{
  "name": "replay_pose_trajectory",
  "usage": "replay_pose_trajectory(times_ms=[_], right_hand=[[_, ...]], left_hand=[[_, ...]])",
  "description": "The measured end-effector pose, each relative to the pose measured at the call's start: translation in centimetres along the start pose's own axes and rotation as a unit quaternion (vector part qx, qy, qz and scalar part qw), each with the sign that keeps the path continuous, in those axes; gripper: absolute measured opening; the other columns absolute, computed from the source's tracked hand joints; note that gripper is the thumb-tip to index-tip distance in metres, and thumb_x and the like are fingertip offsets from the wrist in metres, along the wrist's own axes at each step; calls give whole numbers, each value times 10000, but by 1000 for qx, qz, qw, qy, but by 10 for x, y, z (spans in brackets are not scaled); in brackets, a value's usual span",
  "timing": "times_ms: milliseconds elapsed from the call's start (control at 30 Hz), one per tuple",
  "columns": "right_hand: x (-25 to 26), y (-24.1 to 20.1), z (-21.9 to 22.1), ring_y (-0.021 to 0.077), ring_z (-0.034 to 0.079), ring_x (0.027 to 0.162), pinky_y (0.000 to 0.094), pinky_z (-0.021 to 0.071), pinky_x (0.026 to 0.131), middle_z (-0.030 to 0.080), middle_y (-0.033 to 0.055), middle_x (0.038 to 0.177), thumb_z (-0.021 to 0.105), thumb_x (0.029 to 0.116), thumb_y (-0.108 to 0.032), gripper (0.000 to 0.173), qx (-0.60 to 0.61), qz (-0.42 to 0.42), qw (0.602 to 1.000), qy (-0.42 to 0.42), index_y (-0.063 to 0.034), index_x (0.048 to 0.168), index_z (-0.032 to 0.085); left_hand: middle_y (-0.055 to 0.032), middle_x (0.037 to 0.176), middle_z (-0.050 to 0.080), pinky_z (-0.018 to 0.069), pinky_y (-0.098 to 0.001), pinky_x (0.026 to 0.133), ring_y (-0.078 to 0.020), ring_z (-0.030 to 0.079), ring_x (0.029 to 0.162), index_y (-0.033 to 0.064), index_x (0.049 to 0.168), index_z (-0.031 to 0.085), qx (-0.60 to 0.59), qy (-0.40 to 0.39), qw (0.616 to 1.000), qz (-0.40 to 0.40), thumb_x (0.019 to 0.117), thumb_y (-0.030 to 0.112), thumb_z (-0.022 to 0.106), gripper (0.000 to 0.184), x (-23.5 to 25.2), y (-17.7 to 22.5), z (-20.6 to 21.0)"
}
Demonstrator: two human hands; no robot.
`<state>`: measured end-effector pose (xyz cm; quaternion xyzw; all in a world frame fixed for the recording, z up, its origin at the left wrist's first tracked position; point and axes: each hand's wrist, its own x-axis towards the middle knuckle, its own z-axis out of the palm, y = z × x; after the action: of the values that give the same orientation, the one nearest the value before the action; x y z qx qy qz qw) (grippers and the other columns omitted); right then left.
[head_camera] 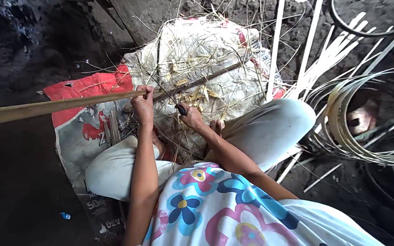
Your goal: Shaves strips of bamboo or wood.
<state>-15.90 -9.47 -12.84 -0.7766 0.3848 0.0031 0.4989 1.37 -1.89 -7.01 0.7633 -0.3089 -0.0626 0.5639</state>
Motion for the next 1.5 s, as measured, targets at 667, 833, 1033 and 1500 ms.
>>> replay_pose_trajectory(times_ms=[667, 833, 1033, 1500], right_hand=[[17, 17, 23, 458, 693, 855, 675, 530, 701, 710, 240, 973, 690, 907, -95, 501, -30, 22, 999, 9, -156, 1393, 584], [11, 31, 44, 405, 659, 697, 616, 521, 570, 679, 209, 879, 681, 895, -45, 490, 46, -19, 998, 33, -184, 1351, 568], [9, 22, 39, 438, 675, 725, 640, 521, 571, 682, 221, 864, 683, 893, -52, 493, 8, 15, 999, 31, -169, 1355, 554], [26, 17, 33, 427, 684, 782, 637, 533, 649, 698, 233, 930, 673, 909, -58, 430, 27, 23, 999, 3, -137, 1327, 611]], left_hand=[[-208, 1019, 696, 557, -347, 895, -225, 696, 955, -111, 1115, 593, 83, -49, 995, -12, 957, 36, 686, 236, 8, 2, 6], [-209, 1050, 700, 557, -334, 895, -211, 703, 942, -107, 1189, 588, 93, -1, 994, -61, 985, 97, 669, 300, 10, 2, 13], [-206, 1036, 701, 571, -361, 902, -229, 714, 940, -96, 1173, 592, 108, 16, 991, -80, 1005, 140, 654, 296, 9, -1, 13], [-199, 1020, 694, 582, -334, 881, -206, 716, 929, -113, 1159, 552, 78, 34, 995, -50, 977, 84, 686, 300, 2, -12, 14]])
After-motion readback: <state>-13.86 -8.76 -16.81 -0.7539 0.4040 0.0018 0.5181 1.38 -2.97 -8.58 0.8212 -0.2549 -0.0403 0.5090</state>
